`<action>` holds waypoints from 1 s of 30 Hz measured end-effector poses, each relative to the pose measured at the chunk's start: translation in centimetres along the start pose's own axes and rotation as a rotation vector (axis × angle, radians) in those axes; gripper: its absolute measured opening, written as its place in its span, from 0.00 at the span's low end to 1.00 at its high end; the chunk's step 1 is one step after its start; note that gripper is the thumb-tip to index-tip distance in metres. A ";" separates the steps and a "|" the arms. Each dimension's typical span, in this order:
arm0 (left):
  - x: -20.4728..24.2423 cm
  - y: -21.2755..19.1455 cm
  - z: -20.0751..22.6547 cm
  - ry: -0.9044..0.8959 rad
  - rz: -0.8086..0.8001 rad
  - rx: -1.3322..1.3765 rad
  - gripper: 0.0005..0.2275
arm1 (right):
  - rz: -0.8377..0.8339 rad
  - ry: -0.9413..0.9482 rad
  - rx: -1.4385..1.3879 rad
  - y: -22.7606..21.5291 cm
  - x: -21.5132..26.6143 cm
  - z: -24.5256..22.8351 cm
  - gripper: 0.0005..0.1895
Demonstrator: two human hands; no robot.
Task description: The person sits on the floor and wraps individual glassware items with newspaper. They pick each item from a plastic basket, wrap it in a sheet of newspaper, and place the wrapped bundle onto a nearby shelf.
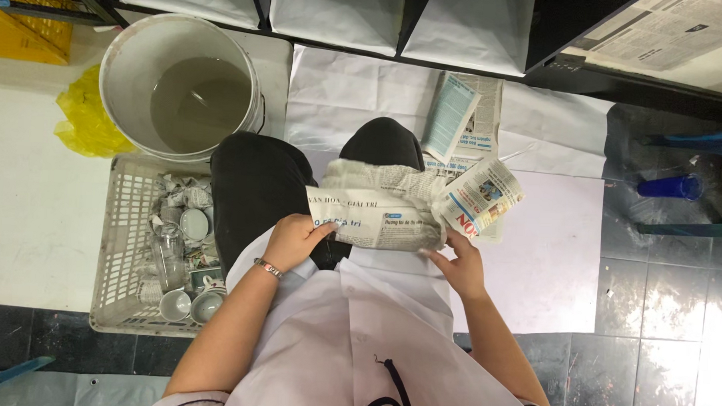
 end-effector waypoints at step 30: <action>-0.5 3.1 8.0 0.158 0.183 -0.650 0.35 | 0.196 0.323 0.494 5.1 -2.6 0.3 0.16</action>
Point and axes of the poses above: each hand's wrist, its own x-axis away from the middle knuckle, its own y-axis out of the palm, z = x × y, the point moved 1 cm from there along -x, towards the middle knuckle, and after that the axes turned 10 degrees about z, right-handed, at the moved point
